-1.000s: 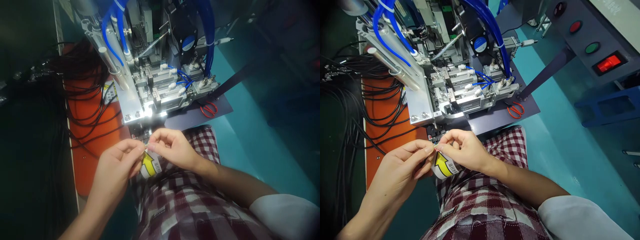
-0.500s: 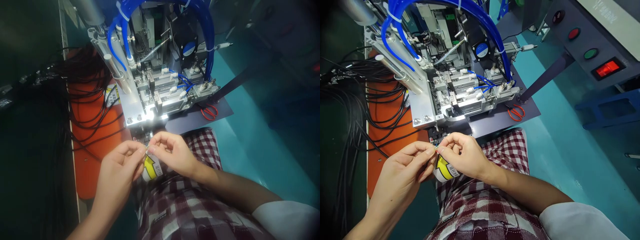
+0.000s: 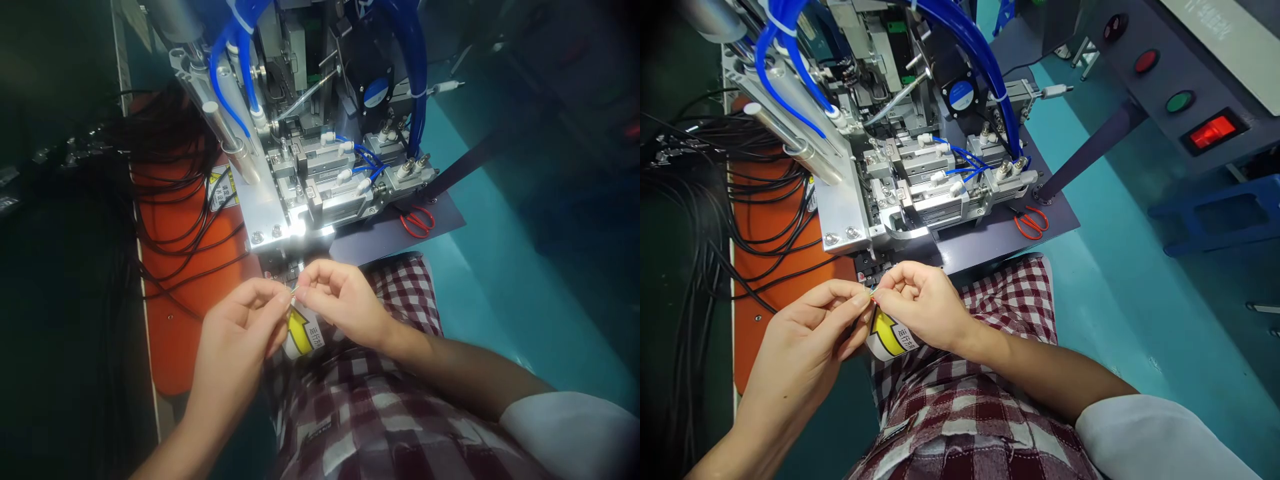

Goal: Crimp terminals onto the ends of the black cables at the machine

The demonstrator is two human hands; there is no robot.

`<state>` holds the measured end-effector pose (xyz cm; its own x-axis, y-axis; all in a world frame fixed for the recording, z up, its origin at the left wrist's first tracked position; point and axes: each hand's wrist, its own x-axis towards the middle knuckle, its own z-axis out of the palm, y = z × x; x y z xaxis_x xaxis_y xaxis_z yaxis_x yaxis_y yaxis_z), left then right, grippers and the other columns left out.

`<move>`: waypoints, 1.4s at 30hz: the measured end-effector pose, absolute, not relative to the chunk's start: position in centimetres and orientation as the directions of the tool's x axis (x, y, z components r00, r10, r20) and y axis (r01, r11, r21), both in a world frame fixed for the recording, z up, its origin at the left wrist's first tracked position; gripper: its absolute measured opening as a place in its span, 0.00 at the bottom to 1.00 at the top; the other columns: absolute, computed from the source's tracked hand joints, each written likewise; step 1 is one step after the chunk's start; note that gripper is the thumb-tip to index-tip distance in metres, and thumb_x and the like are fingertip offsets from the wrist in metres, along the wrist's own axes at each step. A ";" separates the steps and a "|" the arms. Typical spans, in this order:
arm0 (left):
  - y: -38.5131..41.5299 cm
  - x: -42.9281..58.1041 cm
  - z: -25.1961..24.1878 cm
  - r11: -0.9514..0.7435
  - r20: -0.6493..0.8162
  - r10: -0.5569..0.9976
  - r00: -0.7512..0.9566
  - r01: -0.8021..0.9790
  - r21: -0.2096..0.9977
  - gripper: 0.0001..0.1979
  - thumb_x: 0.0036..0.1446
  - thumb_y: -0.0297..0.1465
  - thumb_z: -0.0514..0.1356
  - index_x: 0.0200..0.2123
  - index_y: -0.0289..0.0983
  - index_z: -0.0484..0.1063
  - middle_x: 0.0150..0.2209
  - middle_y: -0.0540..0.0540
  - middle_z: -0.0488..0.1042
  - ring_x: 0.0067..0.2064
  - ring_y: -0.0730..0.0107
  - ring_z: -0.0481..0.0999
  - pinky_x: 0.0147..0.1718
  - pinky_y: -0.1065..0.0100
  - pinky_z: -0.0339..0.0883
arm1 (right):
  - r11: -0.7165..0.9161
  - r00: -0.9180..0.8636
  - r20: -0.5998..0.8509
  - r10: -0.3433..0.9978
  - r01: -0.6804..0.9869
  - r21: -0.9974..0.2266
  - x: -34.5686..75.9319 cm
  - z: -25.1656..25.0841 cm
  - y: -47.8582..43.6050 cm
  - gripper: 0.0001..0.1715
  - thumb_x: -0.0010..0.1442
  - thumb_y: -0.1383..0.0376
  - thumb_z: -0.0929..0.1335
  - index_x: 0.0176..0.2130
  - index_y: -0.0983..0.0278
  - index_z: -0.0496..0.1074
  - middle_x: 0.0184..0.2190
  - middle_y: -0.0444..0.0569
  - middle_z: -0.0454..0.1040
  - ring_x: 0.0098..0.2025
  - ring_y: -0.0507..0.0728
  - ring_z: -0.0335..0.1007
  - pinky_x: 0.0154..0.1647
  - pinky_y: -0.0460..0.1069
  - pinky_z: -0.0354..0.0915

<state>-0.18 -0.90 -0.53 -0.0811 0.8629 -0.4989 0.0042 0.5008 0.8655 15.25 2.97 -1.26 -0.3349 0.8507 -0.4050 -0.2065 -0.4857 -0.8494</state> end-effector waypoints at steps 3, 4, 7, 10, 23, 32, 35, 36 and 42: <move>-0.9 -0.2 -0.6 0.496 -0.494 0.866 -0.079 0.003 0.868 0.13 0.58 0.41 0.67 0.30 0.38 0.73 0.20 0.55 0.65 0.19 0.82 0.58 0.19 0.75 0.50 | -0.488 -0.339 -0.410 0.847 -0.188 -0.852 15.4 -1.2 3.1 0.16 0.48 0.62 0.78 0.27 0.66 0.70 0.17 0.35 0.64 0.16 0.44 0.53 0.16 0.42 0.48; -0.8 -0.2 -0.6 0.495 -0.493 0.866 -0.081 0.003 0.869 0.13 0.58 0.41 0.67 0.30 0.38 0.73 0.21 0.55 0.65 0.19 0.82 0.58 0.19 0.75 0.49 | -0.487 -0.342 -0.409 0.846 -0.182 -0.854 15.5 -1.2 3.1 0.16 0.48 0.63 0.79 0.27 0.66 0.71 0.17 0.35 0.65 0.16 0.44 0.54 0.15 0.42 0.49; -0.7 -0.2 -0.8 0.499 -0.498 0.864 -0.080 0.001 0.866 0.14 0.58 0.41 0.67 0.30 0.38 0.73 0.21 0.55 0.64 0.19 0.82 0.58 0.18 0.76 0.49 | -0.481 -0.348 -0.401 0.847 -0.185 -0.857 15.7 -1.2 3.3 0.16 0.47 0.63 0.79 0.27 0.66 0.72 0.16 0.35 0.65 0.16 0.44 0.54 0.15 0.42 0.49; -0.7 -0.1 -0.8 0.500 -0.498 0.864 -0.081 0.005 0.866 0.14 0.57 0.42 0.67 0.30 0.38 0.73 0.20 0.55 0.63 0.19 0.82 0.57 0.18 0.77 0.48 | -0.485 -0.348 -0.403 0.846 -0.189 -0.854 15.7 -1.1 3.5 0.16 0.46 0.63 0.80 0.26 0.66 0.71 0.15 0.35 0.65 0.16 0.44 0.55 0.14 0.42 0.49; -1.1 0.0 -0.7 0.466 -0.463 0.882 -0.090 0.008 0.885 0.12 0.60 0.41 0.65 0.31 0.39 0.73 0.17 0.56 0.62 0.19 0.81 0.57 0.20 0.75 0.50 | -0.305 -0.297 -0.274 0.915 -0.063 -0.950 15.6 -1.9 2.6 0.06 0.54 0.66 0.72 0.30 0.65 0.71 0.19 0.38 0.66 0.19 0.46 0.58 0.19 0.43 0.55; -0.8 0.1 -0.8 0.485 -0.482 0.870 -0.104 0.000 0.875 0.14 0.58 0.41 0.66 0.30 0.37 0.73 0.18 0.55 0.62 0.19 0.82 0.56 0.18 0.76 0.48 | -0.327 -0.408 -0.302 0.861 0.009 -0.945 16.4 -2.1 3.3 0.09 0.62 0.61 0.68 0.34 0.64 0.69 0.25 0.41 0.71 0.20 0.47 0.60 0.20 0.44 0.57; -0.7 0.0 -0.7 0.498 -0.496 0.863 -0.099 -0.004 0.867 0.14 0.58 0.41 0.66 0.29 0.37 0.73 0.17 0.55 0.60 0.19 0.81 0.55 0.19 0.76 0.48 | -0.107 -0.442 -0.173 0.880 0.171 -0.979 17.1 -1.7 3.9 0.11 0.65 0.60 0.66 0.33 0.64 0.68 0.26 0.42 0.70 0.24 0.49 0.61 0.26 0.46 0.57; -0.7 0.0 -0.6 0.501 -0.499 0.861 -0.096 -0.003 0.866 0.14 0.58 0.41 0.66 0.29 0.37 0.73 0.17 0.56 0.60 0.19 0.81 0.55 0.19 0.76 0.48 | -0.016 -0.458 -0.123 0.881 0.230 -0.973 17.2 -1.5 4.1 0.12 0.66 0.61 0.66 0.32 0.64 0.68 0.26 0.41 0.69 0.26 0.49 0.61 0.28 0.46 0.57; -0.5 -0.1 -0.3 0.509 -0.509 0.859 -0.056 -0.003 0.860 0.13 0.57 0.40 0.67 0.29 0.37 0.73 0.19 0.55 0.63 0.19 0.82 0.56 0.18 0.77 0.48 | 0.242 -0.575 -0.017 0.818 0.371 -0.896 17.4 -0.8 4.8 0.10 0.68 0.63 0.64 0.33 0.61 0.63 0.26 0.40 0.66 0.27 0.50 0.58 0.32 0.47 0.53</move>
<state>-0.12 -0.53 -0.33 -0.0561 0.8591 -0.5088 -0.0028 0.5095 0.8605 17.37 4.78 -0.82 -0.5750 0.8180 -0.0170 0.3714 0.2424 -0.8963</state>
